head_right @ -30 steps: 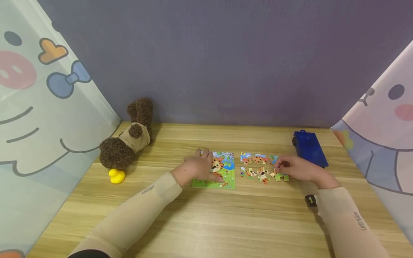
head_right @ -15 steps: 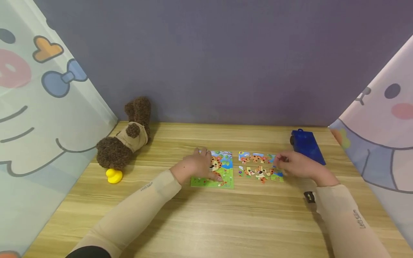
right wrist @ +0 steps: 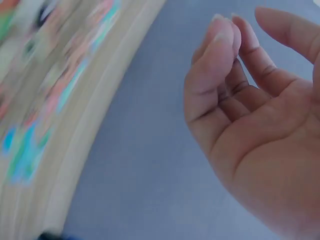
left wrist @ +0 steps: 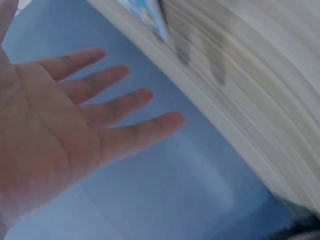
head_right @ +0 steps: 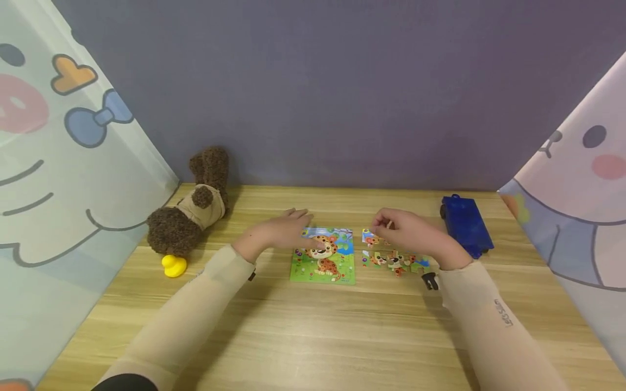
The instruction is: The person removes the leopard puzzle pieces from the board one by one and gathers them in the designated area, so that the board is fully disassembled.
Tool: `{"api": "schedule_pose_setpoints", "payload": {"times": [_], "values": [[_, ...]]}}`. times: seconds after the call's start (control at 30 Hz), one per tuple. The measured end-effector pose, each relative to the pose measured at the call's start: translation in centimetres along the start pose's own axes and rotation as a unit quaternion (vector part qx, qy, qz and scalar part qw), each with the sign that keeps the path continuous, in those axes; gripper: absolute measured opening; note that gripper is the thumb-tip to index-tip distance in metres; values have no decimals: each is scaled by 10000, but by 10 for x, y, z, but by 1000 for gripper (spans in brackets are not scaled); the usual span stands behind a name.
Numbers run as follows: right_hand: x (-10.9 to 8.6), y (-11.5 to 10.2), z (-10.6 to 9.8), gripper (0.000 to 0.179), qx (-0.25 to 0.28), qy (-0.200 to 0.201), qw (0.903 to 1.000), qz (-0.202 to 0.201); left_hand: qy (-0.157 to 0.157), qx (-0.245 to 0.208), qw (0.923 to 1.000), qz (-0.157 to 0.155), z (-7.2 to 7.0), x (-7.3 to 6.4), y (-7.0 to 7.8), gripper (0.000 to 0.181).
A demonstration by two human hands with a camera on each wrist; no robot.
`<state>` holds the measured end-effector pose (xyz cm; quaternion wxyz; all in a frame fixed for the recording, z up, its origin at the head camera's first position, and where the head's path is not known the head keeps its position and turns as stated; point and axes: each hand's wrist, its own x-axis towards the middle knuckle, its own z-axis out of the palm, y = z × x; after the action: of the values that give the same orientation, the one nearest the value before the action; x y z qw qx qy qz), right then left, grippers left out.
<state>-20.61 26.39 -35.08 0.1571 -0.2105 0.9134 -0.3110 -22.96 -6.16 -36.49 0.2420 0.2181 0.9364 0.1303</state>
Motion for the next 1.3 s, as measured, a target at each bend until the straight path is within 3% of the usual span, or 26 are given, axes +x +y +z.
{"api": "schedule_pose_setpoints", "payload": {"times": [0.27,0.63,0.97,1.3], "values": [[37,-40,31,26,491,-454,9960,-597,-120,152,9997,-135,3,-14,-30,118],[75,-57,78,37,615,-911,9890,-987,-203,276,9994,14,16,-18,-38,141],[85,-61,102,50,483,-1411,9856,-801,-326,342,9988,84,24,-13,-41,142],[88,-66,109,56,-18,-1384,9891,-498,-362,391,9986,20,25,-11,-39,142]]}}
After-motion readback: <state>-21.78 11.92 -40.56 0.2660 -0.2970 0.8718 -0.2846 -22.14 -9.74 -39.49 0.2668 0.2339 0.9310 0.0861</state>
